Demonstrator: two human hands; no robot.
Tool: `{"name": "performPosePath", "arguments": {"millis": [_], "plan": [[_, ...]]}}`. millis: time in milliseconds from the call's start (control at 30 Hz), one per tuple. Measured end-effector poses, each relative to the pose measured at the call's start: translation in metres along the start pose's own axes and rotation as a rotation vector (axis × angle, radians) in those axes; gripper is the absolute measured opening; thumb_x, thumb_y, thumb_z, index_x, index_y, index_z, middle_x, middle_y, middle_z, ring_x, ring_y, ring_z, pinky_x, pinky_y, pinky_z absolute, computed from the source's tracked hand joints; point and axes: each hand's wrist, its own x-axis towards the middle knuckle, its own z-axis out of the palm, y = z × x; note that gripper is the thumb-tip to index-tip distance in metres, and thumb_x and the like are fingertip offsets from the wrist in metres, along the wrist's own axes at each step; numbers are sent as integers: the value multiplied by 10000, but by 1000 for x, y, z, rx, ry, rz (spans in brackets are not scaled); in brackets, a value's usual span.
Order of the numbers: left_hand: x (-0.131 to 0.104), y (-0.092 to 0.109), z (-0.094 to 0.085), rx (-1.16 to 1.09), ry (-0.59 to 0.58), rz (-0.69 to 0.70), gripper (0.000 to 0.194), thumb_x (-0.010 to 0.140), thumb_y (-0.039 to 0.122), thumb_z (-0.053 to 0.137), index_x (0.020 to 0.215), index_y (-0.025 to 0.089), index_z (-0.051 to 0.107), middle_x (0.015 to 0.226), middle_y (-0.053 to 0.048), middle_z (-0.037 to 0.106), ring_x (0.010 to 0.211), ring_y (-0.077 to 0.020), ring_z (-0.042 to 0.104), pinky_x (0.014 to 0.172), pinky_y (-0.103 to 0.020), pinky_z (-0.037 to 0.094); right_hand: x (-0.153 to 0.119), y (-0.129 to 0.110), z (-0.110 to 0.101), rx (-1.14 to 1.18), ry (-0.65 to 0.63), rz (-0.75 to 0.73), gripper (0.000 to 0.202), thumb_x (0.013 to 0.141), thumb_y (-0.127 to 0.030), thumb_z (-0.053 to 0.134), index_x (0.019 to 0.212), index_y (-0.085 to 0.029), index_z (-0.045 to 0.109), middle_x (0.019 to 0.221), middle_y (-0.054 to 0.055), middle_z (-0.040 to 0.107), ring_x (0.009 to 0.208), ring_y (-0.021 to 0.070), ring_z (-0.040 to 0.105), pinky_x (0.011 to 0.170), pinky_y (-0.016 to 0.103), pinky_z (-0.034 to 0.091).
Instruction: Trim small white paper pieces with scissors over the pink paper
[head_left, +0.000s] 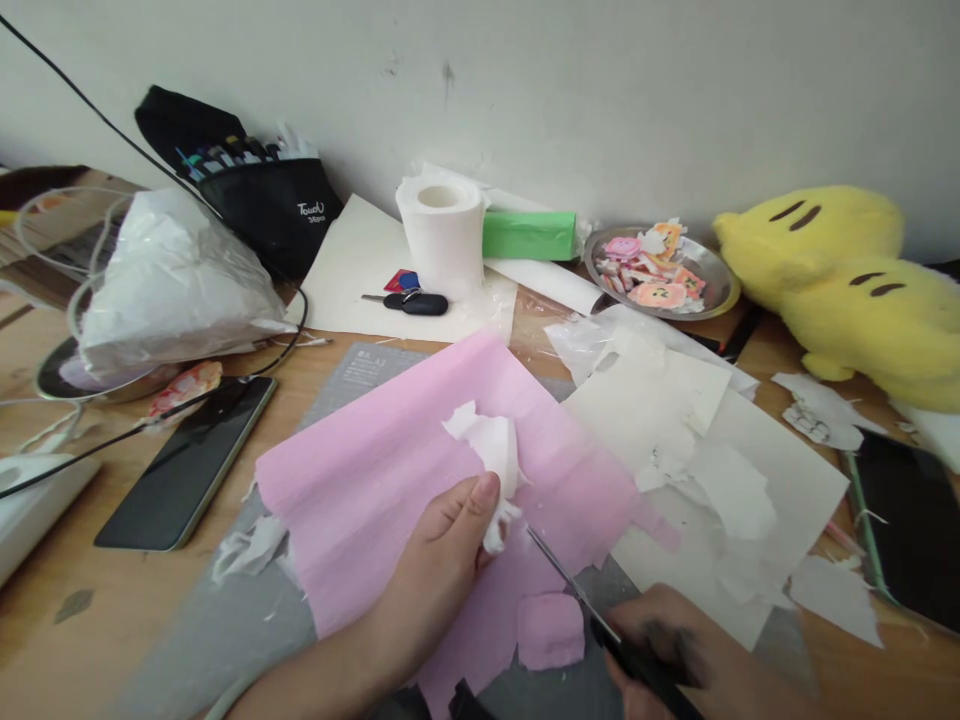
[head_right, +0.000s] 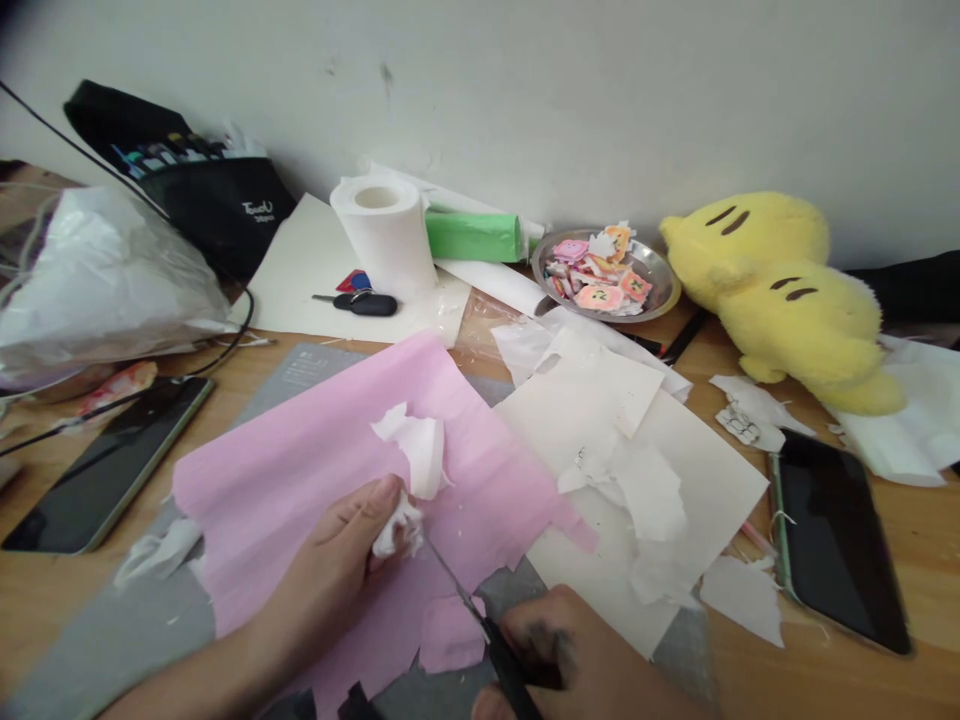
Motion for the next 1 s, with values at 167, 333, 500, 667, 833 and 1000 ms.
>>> {"name": "performPosePath", "arguments": {"millis": [167,333,500,667,833,1000], "plan": [[-1,2,1,156,-55,120,432,858,534,436,583,201,457,575,38,393,547,-126,320,524,-243,280,-2,4,-1,37,56,52,333,698,-463,680,661,-159,549,625,-23,431,623,118,398,479,184,285],[-3,3,1,262,-116,139,408,879,507,382,594,216,394,595,43,333,567,-134,302,541,-241,286,0,11,0,43,65,91,268,727,-399,671,666,-153,581,653,-26,467,641,114,422,514,180,311],[-1,4,1,280,-100,127,417,862,528,390,577,226,356,583,50,292,554,-136,270,532,-243,282,2,16,2,35,126,108,264,720,-390,666,630,-162,568,639,-31,441,641,116,426,509,188,300],[-4,5,4,214,-47,104,447,818,576,443,553,219,389,560,51,316,537,-129,273,517,-243,279,5,-3,4,61,60,121,334,708,-468,621,608,-171,503,598,-42,382,577,103,366,483,203,253],[-2,3,2,2,0,43,459,765,595,550,558,201,441,525,60,352,494,-105,274,473,-231,252,6,-8,4,90,19,81,279,691,-384,610,575,-173,468,531,-60,343,524,90,330,474,208,239],[10,7,-6,-399,251,119,449,871,463,505,545,196,351,488,88,286,440,-77,200,440,-203,230,3,1,3,60,30,139,240,718,-309,610,584,-173,465,573,-52,355,572,95,357,476,189,249]]}}
